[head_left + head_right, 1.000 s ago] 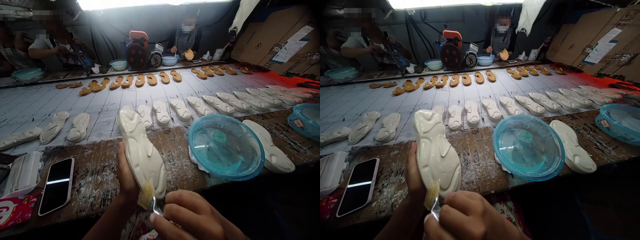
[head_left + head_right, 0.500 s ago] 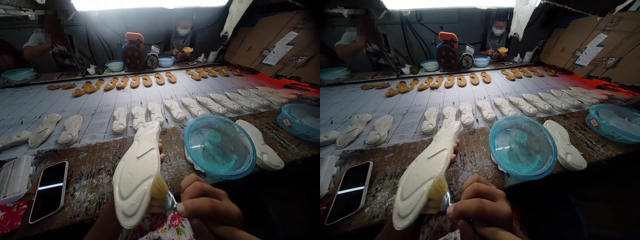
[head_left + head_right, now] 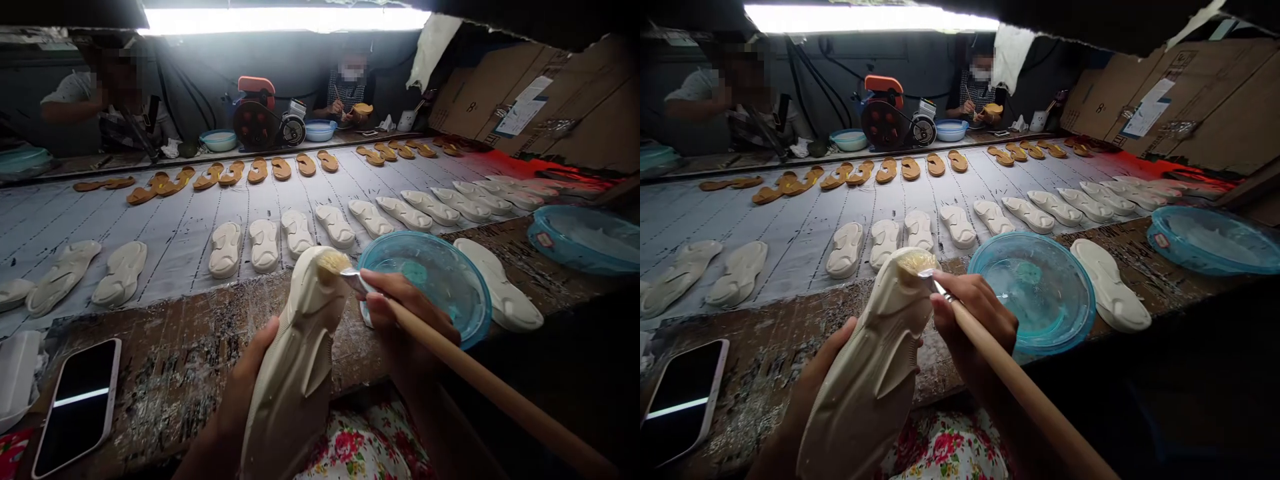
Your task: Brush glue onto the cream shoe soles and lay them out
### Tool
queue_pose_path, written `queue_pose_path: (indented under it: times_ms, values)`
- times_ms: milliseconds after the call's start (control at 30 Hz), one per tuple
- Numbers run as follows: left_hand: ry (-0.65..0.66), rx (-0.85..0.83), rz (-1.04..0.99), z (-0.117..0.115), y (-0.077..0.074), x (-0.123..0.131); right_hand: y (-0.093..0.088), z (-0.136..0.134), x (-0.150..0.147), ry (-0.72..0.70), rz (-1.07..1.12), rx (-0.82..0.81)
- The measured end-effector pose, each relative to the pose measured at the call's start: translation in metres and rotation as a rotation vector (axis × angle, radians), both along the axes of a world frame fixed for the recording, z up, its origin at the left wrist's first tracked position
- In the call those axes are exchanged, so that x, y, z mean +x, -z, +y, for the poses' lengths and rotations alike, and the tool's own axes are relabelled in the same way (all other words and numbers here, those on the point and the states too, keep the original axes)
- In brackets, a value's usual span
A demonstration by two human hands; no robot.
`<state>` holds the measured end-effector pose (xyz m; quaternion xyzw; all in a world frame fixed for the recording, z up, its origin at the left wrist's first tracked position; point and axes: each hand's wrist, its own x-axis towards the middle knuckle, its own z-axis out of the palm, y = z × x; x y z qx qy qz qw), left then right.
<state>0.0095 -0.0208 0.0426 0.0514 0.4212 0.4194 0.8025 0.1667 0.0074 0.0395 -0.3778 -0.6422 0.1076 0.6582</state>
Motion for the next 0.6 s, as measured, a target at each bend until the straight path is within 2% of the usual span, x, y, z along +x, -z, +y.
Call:
queue_pose_path:
  times_ms: [100, 200, 300, 367, 433, 500, 600]
  values:
    - [0.003, -0.001, -0.072, 0.003, -0.003, 0.000, 0.008, -0.008, -0.024, -0.091, -0.016, 0.029]
    - [-0.009, 0.025, -0.098, 0.014, -0.006, -0.006, 0.023, -0.036, -0.045, -0.308, -0.128, 0.104]
    - [-0.035, 0.073, -0.043, 0.026, -0.005, -0.017, 0.032, -0.058, -0.042, -0.538, -0.265, 0.056]
    - [-0.037, 0.084, -0.033, 0.030, -0.001, -0.023, 0.033, -0.061, -0.027, -0.657, -0.235, -0.052]
    - [-0.058, 0.083, -0.023, 0.031, 0.002, -0.026, 0.029, -0.057, -0.011, -0.652, -0.165, -0.187]
    - [-0.080, 0.072, -0.006, 0.030, 0.005, -0.025, 0.025, -0.050, 0.000, -0.551, -0.182, -0.270]
    - [-0.122, 0.050, 0.015, 0.029, 0.008, -0.021, 0.022, -0.046, -0.003, -0.462, -0.333, -0.218]
